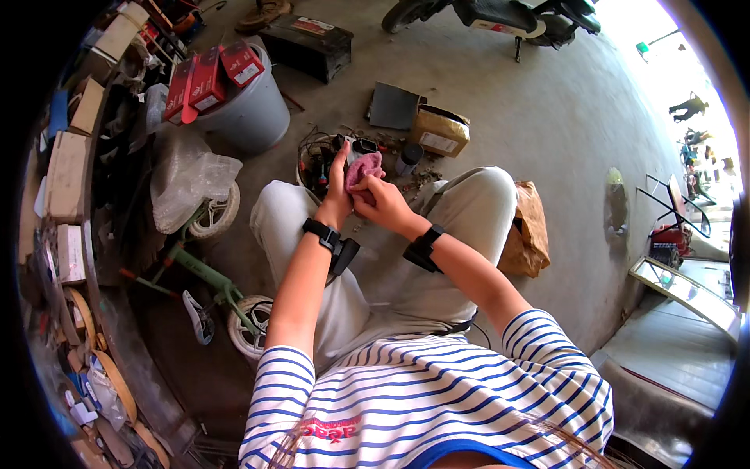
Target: The person sits on the floor and wipes an electronic component with a cloth before using a small metal tool to manipulate internal parts of the circuitry.
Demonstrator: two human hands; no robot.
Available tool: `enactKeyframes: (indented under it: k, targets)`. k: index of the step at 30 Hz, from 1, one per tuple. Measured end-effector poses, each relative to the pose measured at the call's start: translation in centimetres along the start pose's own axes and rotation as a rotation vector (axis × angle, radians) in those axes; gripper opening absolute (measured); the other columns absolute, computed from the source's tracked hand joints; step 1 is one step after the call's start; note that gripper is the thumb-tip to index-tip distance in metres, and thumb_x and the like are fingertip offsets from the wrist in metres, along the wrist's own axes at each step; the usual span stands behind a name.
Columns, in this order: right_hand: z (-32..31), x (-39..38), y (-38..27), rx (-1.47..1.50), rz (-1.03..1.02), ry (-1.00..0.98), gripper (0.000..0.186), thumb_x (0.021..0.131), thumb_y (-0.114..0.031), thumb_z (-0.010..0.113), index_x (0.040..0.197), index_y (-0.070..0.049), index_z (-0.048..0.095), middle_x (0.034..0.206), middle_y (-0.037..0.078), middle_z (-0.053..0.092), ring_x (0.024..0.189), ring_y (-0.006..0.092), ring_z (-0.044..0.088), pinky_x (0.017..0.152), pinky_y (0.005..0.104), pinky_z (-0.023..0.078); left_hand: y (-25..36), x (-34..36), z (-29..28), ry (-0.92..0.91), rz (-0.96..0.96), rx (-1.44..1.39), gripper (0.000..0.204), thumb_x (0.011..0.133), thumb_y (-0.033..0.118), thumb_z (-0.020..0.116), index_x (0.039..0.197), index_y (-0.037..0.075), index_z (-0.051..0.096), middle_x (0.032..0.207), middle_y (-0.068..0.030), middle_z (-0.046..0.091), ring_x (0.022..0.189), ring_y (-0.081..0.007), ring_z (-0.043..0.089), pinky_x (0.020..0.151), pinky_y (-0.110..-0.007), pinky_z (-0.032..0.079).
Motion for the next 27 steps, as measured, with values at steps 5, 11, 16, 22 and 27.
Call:
enactKeyframes:
  k: [5,11,16,22,27]
  targets:
    - [-0.6,-0.1,0.2,-0.068,-0.073,0.081,0.019,0.075,-0.004,0.062,0.090,-0.002,0.051,0.076,0.013,0.057,0.067,0.0273,0.058,0.062,0.0315,0.047,0.0,0.0,1.0,-0.109,-0.015,0.002,0.073,0.079,0.064,0.046,0.109,-0.001,0.057,0.091,-0.0135,0.063,0.080,-0.0232,0.060,0.077,-0.033,0.049]
    - [-1.4,0.2,3.2,-0.059,0.147,0.191,0.018,0.077,-0.006,0.061,0.092,-0.002,0.051,0.077,0.014,0.057,0.070,0.0264,0.059,0.065,0.0313,0.046,0.8,-0.9,2.4,-0.212,0.171,-0.036,0.048,0.086,0.048,0.050,0.101,0.003,0.060,0.092,-0.0076,0.063,0.082,-0.0190,0.060,0.077,-0.031,0.047]
    - [-2.0,0.2,5.0,-0.091,0.208,0.361,0.019,0.080,-0.011,0.058,0.095,-0.003,0.051,0.080,0.017,0.058,0.073,0.0294,0.059,0.067,0.0328,0.047,1.2,-0.4,0.3,-0.085,0.248,0.043,0.043,0.084,0.049,0.053,0.102,0.011,0.059,0.096,-0.0036,0.063,0.084,-0.0192,0.061,0.077,-0.033,0.047]
    - [-2.9,0.3,7.2,-0.063,0.423,0.458,0.020,0.082,-0.017,0.058,0.095,-0.002,0.051,0.079,0.017,0.061,0.074,0.0290,0.061,0.066,0.0348,0.047,2.0,-2.2,1.8,-0.061,0.296,0.103,0.043,0.084,0.049,0.054,0.101,0.010,0.059,0.092,-0.0038,0.063,0.082,-0.0175,0.061,0.075,-0.032,0.048]
    - [-3.2,0.4,6.9,0.051,0.509,0.492,0.020,0.084,-0.017,0.057,0.095,-0.001,0.053,0.082,0.015,0.062,0.074,0.0206,0.060,0.067,0.0314,0.047,2.1,-1.3,1.2,-0.073,0.297,0.065,0.042,0.084,0.050,0.054,0.097,0.010,0.059,0.088,-0.0026,0.063,0.079,-0.0161,0.060,0.072,-0.030,0.048]
Point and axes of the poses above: each hand's wrist, its own x-axis towards the middle knuckle, its own z-axis out of the palm, y = z × x, the point moved 5 cm from there along x, towards the middle knuckle
